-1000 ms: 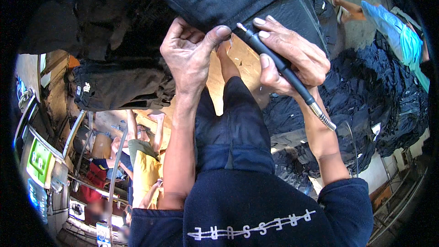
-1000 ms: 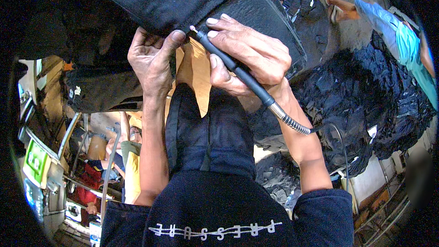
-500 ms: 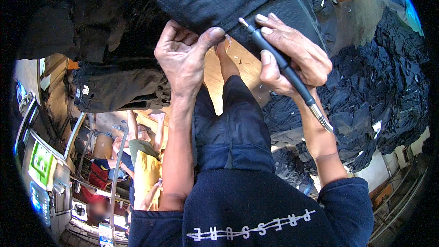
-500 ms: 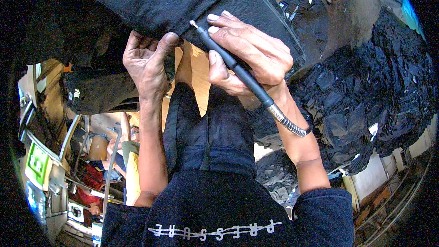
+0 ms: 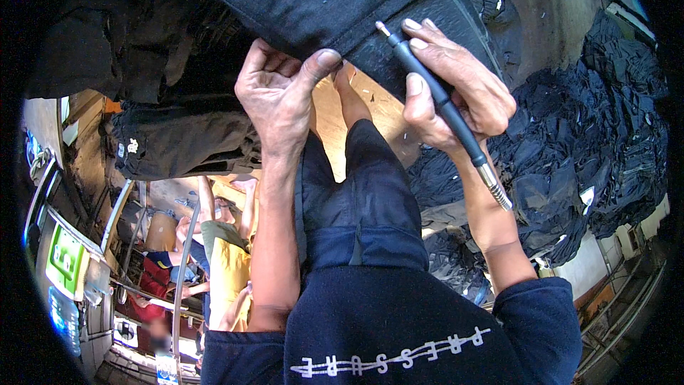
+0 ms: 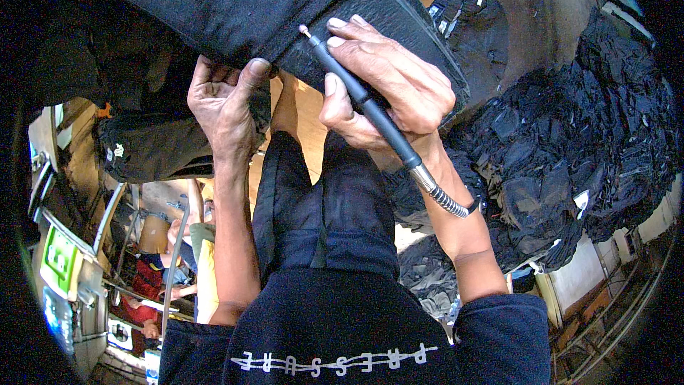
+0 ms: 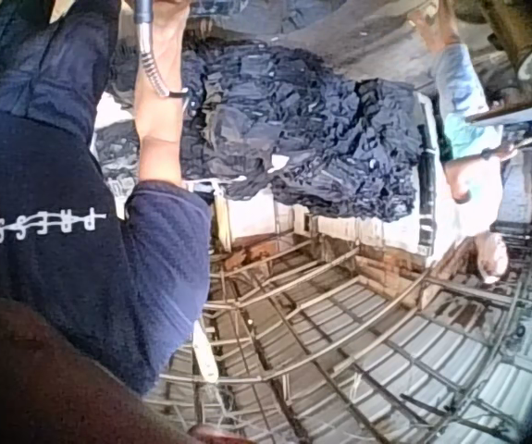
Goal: The person uses a handheld electric tool to remove loose threads and fabric pills from the surface of black pants. They repeatedly lift, rotate, and reposition the pants to access different areas while working in a cluttered workshop environment.
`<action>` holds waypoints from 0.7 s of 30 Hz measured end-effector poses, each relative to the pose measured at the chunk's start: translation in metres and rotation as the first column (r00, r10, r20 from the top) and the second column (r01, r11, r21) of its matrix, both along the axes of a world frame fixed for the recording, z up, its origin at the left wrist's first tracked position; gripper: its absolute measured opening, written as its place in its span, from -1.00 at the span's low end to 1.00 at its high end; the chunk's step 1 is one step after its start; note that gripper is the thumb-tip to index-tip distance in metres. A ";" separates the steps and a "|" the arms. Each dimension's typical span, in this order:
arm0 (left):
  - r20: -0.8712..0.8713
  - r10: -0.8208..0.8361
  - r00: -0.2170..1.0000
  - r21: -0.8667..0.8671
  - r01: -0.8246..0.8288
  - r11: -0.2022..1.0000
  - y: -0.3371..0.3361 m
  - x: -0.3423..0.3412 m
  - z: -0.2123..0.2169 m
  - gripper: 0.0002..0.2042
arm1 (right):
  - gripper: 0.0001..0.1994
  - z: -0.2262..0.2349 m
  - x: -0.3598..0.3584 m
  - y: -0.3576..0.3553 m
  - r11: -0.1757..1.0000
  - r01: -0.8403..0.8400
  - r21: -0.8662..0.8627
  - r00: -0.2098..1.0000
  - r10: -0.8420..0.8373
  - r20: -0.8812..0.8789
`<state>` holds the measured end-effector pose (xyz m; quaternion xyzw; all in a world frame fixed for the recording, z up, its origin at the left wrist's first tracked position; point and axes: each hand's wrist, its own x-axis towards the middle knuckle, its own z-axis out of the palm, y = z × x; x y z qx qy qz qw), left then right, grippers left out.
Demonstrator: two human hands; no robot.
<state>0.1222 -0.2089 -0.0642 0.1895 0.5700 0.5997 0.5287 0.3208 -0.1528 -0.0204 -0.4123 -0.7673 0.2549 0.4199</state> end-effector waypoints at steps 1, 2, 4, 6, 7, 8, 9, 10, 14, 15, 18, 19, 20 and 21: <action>0.005 -0.003 1.000 0.012 0.003 1.000 0.000 0.000 0.000 -0.58 | -0.71 0.000 0.000 0.001 1.000 -0.018 0.003 1.000 0.018 -0.004; 0.005 0.002 1.000 0.021 -0.002 1.000 -0.001 0.000 0.000 -0.58 | -0.71 0.000 0.000 0.001 0.999 -0.036 0.007 0.999 0.036 -0.007; 0.003 0.009 1.000 0.030 -0.009 1.000 -0.001 0.001 -0.001 -0.58 | -0.78 0.001 0.001 0.003 0.995 -0.099 0.012 0.995 0.099 -0.034; 0.002 0.017 1.000 0.042 -0.017 0.999 -0.002 0.001 -0.003 -0.57 | -0.78 0.000 0.001 0.003 0.991 -0.136 -0.003 0.990 0.135 -0.027; 0.007 0.008 1.000 0.023 -0.008 1.000 -0.002 0.001 -0.003 -0.57 | -0.79 0.001 0.001 0.003 0.987 -0.160 -0.002 0.987 0.160 -0.028; 0.016 0.002 1.000 0.014 -0.002 1.000 -0.002 0.001 -0.004 -0.57 | -0.78 0.000 0.000 0.003 0.982 -0.188 -0.002 0.982 0.188 -0.035; 0.018 0.001 1.000 0.002 -0.001 1.000 -0.002 0.000 -0.004 -0.56 | -0.77 0.000 0.001 0.003 0.979 -0.204 0.001 0.978 0.204 -0.044; 0.019 -0.007 1.000 0.012 0.007 1.000 -0.002 0.000 -0.005 -0.56 | -0.77 0.001 0.001 0.003 0.976 -0.217 0.000 0.975 0.217 -0.045; 0.009 -0.016 1.000 0.030 0.016 0.999 -0.002 -0.001 -0.005 -0.55 | -0.77 0.001 0.001 0.003 0.989 -0.149 0.010 0.987 0.150 -0.052; 0.011 -0.015 1.000 0.045 0.014 0.999 -0.002 -0.001 -0.005 -0.55 | -0.77 0.001 0.001 0.003 0.993 -0.115 0.011 0.993 0.115 -0.039; 0.005 -0.017 1.000 0.065 0.016 0.998 -0.003 -0.001 -0.008 -0.55 | -0.77 0.001 0.001 0.003 0.998 -0.056 -0.002 0.998 0.055 -0.039; 0.012 -0.021 1.000 0.050 0.021 0.999 -0.004 -0.001 -0.009 -0.55 | -0.77 0.001 0.002 0.001 0.999 -0.034 -0.005 0.999 0.034 -0.030; 0.021 -0.024 1.000 0.053 0.022 0.998 -0.004 -0.002 -0.011 -0.54 | -0.77 0.001 0.002 0.002 1.000 -0.026 0.007 0.999 0.026 -0.041; 0.028 -0.016 0.999 0.053 0.015 0.998 -0.004 -0.002 -0.013 -0.54 | -0.77 0.001 0.002 0.002 1.000 -0.010 0.009 0.999 0.010 -0.045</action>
